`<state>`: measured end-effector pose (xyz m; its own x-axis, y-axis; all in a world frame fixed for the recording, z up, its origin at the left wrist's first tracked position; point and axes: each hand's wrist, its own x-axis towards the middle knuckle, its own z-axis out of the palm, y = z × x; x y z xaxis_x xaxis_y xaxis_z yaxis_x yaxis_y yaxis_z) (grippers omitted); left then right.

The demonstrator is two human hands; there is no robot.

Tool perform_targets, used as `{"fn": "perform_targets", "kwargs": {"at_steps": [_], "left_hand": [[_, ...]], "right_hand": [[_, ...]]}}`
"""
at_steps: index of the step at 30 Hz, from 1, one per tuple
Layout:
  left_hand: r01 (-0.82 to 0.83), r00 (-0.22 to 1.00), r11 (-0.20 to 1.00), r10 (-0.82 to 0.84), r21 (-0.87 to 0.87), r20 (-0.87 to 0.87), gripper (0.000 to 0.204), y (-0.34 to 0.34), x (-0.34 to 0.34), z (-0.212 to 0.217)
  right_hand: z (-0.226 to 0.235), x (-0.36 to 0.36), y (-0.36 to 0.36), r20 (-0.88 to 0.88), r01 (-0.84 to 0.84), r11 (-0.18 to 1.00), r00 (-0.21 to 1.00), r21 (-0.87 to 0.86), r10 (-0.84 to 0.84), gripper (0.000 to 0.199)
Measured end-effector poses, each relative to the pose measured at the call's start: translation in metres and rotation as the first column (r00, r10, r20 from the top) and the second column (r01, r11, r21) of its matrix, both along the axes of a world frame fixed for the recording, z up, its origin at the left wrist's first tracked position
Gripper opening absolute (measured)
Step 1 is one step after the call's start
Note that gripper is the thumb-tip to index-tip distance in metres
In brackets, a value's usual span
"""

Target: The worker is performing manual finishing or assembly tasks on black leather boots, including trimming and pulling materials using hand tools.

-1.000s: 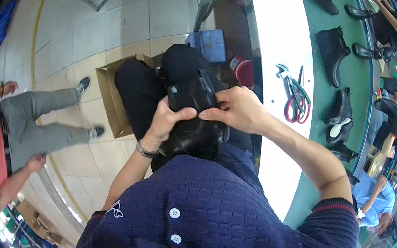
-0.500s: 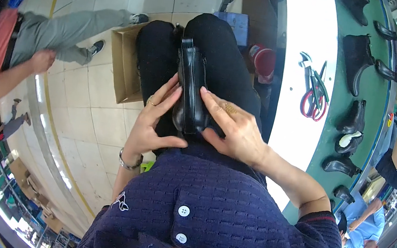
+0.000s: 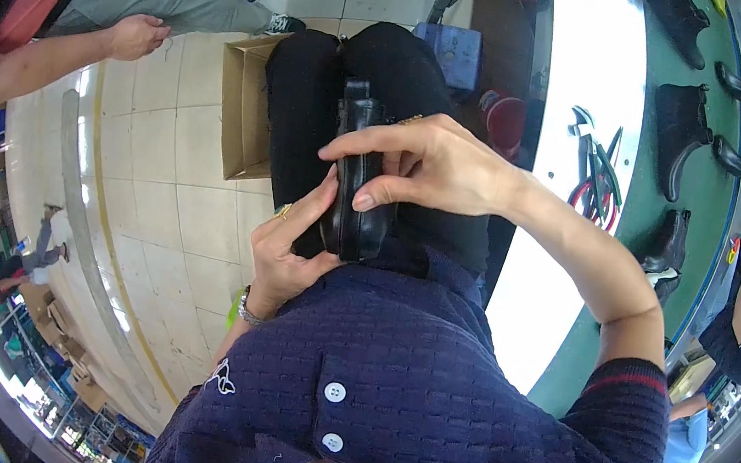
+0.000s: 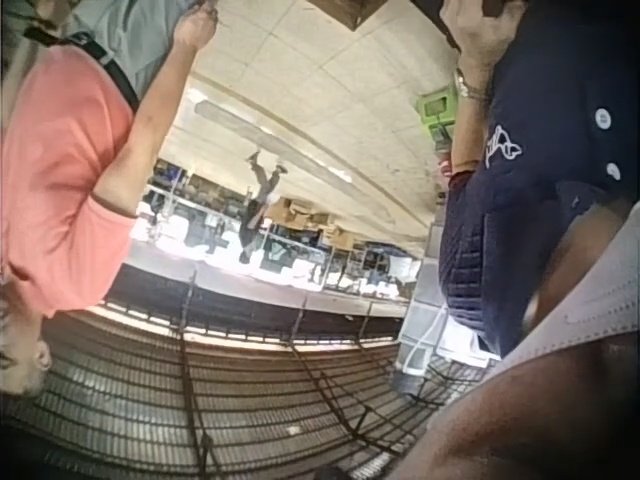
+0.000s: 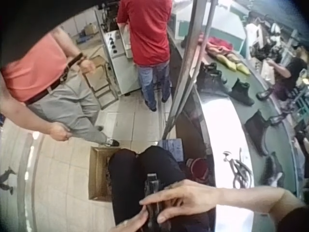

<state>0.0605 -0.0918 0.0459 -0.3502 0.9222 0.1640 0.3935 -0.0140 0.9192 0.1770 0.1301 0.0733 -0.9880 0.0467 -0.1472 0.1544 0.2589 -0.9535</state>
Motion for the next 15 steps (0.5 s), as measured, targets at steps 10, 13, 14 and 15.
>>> {"fn": "perform_targets", "kwargs": {"at_steps": [10,13,14,15], "left_hand": [[-0.192,0.974,0.972,0.206,-0.138,0.092,0.066,0.010,-0.017,-0.003],[-0.340,0.846,0.931,0.365,-0.134,0.388,0.054,0.021,-0.044,-0.001],[-0.412,0.791,0.902,0.423,-0.126,0.443,0.049,0.027,-0.056,0.001],[-0.436,0.780,0.897,0.416,-0.070,0.468,0.046,0.038,-0.069,0.004]], "right_hand": [[-0.014,-0.014,-0.023,0.080,0.250,0.968,0.965,-0.017,-0.248,0.078],[-0.047,0.005,-0.050,-0.060,0.290,0.956,0.954,-0.047,-0.293,0.114],[-0.057,0.006,-0.063,-0.028,0.290,0.955,0.956,-0.070,-0.292,0.119],[-0.064,0.004,-0.073,-0.024,0.295,0.946,0.954,-0.132,-0.300,0.125]]}}
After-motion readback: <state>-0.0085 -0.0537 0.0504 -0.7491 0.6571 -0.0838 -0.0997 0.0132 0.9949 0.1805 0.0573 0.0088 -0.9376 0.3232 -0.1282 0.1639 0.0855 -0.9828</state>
